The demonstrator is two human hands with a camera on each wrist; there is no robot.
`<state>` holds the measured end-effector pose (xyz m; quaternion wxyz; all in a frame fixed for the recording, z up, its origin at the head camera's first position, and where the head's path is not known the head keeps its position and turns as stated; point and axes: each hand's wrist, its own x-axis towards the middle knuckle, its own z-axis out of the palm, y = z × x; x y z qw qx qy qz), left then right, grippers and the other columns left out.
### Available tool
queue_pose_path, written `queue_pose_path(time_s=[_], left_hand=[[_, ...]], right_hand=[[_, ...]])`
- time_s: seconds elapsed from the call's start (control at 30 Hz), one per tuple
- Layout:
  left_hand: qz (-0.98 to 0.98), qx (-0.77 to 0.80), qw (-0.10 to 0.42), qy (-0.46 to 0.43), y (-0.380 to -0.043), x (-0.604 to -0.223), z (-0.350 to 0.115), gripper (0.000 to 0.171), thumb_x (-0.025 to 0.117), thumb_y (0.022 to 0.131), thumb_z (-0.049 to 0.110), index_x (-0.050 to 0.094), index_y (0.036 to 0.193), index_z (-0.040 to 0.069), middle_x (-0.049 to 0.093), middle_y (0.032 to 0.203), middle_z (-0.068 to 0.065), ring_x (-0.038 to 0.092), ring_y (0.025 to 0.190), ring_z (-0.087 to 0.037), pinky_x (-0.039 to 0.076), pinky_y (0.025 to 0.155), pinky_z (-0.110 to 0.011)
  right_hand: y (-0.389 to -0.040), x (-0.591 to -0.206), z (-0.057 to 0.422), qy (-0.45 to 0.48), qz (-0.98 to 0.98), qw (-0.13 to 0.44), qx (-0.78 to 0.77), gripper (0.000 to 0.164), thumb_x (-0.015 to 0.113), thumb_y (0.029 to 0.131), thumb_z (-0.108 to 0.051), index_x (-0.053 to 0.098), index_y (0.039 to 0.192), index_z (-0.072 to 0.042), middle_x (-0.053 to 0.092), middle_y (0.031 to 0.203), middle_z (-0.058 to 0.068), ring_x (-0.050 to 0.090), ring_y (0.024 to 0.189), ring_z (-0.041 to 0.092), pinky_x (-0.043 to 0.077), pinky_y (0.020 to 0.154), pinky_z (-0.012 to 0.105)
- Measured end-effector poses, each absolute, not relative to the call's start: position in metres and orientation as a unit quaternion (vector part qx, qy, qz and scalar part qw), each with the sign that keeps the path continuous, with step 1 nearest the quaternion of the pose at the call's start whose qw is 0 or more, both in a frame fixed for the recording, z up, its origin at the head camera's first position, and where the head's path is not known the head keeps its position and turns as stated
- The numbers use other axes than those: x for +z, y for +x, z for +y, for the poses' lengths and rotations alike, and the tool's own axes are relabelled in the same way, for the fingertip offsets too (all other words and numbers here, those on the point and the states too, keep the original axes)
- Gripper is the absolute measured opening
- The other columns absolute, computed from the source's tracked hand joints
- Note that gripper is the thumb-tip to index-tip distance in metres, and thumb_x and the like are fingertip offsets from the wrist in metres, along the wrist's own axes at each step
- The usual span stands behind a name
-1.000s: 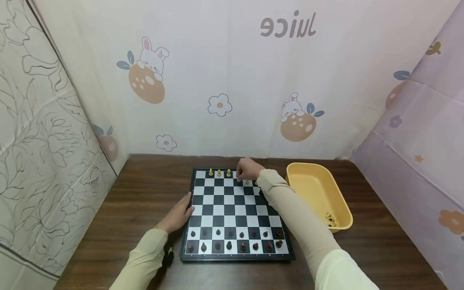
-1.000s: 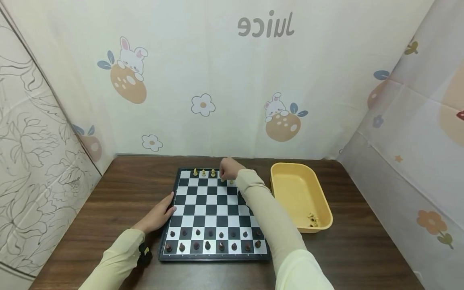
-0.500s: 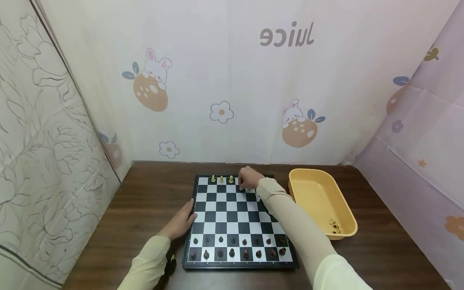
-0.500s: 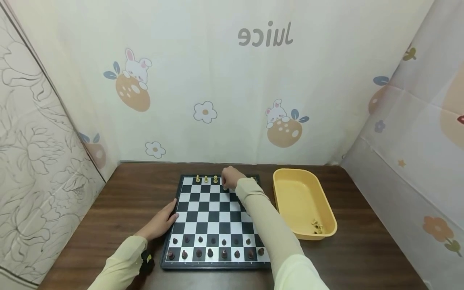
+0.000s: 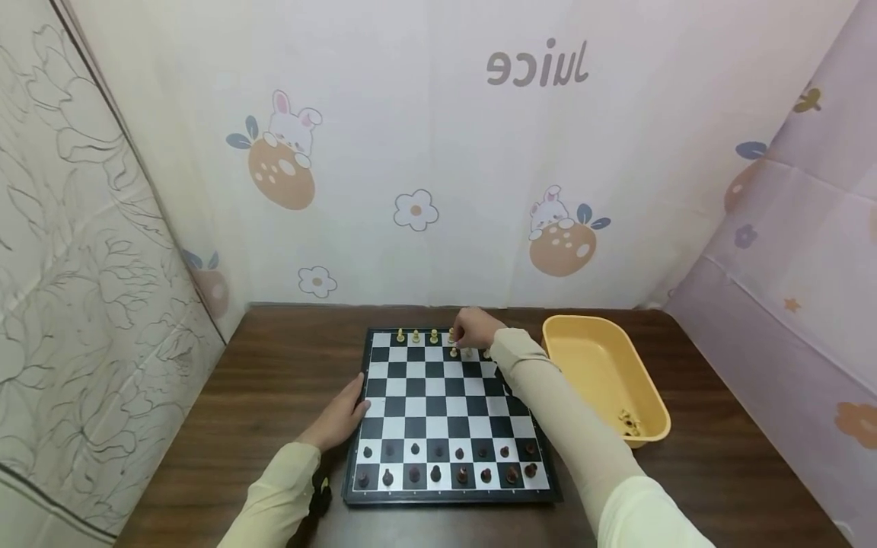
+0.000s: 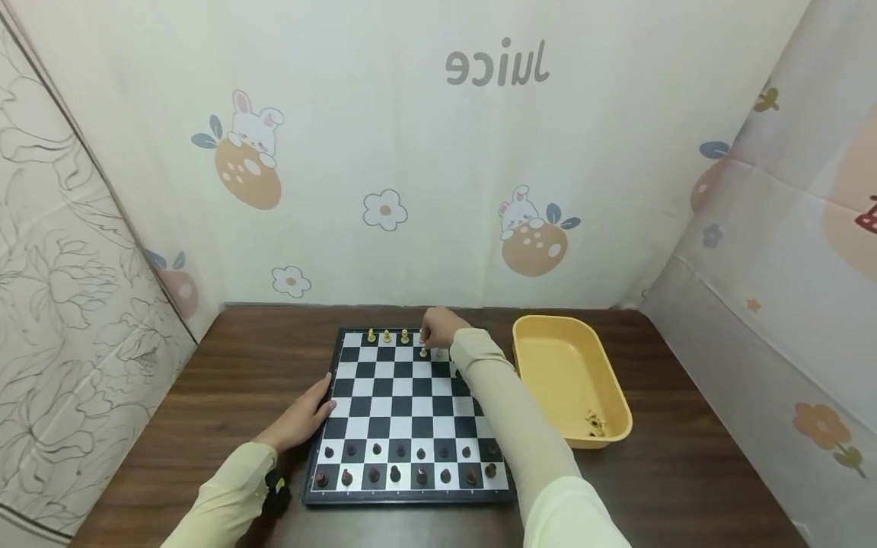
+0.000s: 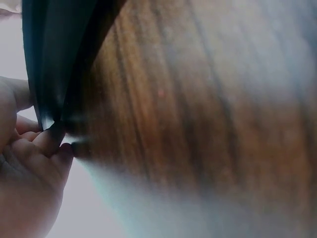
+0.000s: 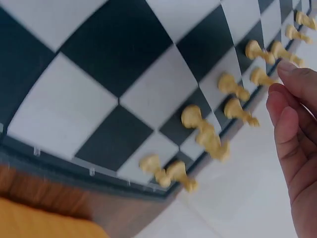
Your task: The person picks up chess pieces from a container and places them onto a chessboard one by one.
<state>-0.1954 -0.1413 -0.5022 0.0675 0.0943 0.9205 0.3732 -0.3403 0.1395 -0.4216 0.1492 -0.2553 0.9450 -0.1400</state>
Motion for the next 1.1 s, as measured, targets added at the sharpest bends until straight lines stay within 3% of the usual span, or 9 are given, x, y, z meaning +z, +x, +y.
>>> queue_pose_path(time_s=[0.33, 0.5, 0.7, 1.1], left_hand=[[0.921, 0.371, 0.081, 0.086, -0.197, -0.501, -0.142, 0.061, 0.048, 0.1, 0.012, 0.018, 0.149, -0.004, 0.022, 0.153, -0.024, 0.023, 0.139, -0.039, 0.022, 0.111, -0.053], [0.921, 0.369, 0.085, 0.087, -0.197, -0.503, -0.141, 0.061, 0.048, 0.1, 0.013, 0.017, 0.149, -0.004, 0.022, 0.153, -0.024, 0.022, 0.139, -0.039, 0.022, 0.111, -0.053], [0.922, 0.368, 0.084, 0.091, -0.196, -0.502, -0.142, 0.062, 0.049, 0.1, 0.012, 0.016, 0.149, -0.005, 0.021, 0.153, -0.025, 0.022, 0.139, -0.039, 0.022, 0.111, -0.053], [0.92, 0.369, 0.087, 0.099, -0.198, -0.503, -0.142, 0.061, 0.047, 0.1, 0.012, 0.015, 0.149, -0.006, 0.019, 0.153, -0.025, 0.021, 0.14, -0.039, 0.021, 0.111, -0.053]], right_hand=[[-0.342, -0.391, 0.168, -0.275, 0.947, 0.109, -0.127, 0.008, 0.07, 0.083, -0.003, 0.074, 0.077, -0.004, 0.065, 0.068, -0.001, 0.057, 0.061, 0.012, 0.05, 0.057, 0.027], [-0.343, -0.387, 0.188, -0.254, 0.954, 0.098, -0.122, 0.011, 0.07, 0.082, -0.004, 0.072, 0.073, -0.008, 0.063, 0.067, -0.002, 0.056, 0.061, 0.012, 0.05, 0.057, 0.026], [-0.34, -0.381, 0.213, -0.231, 0.96, 0.106, -0.12, 0.008, 0.069, 0.081, -0.003, 0.073, 0.075, -0.004, 0.063, 0.067, -0.001, 0.056, 0.064, 0.016, 0.05, 0.06, 0.028], [-0.324, -0.374, 0.276, -0.232, 0.963, 0.058, -0.127, 0.012, 0.069, 0.078, 0.0, 0.072, 0.067, -0.005, 0.062, 0.061, -0.002, 0.052, 0.054, 0.012, 0.046, 0.054, 0.028]])
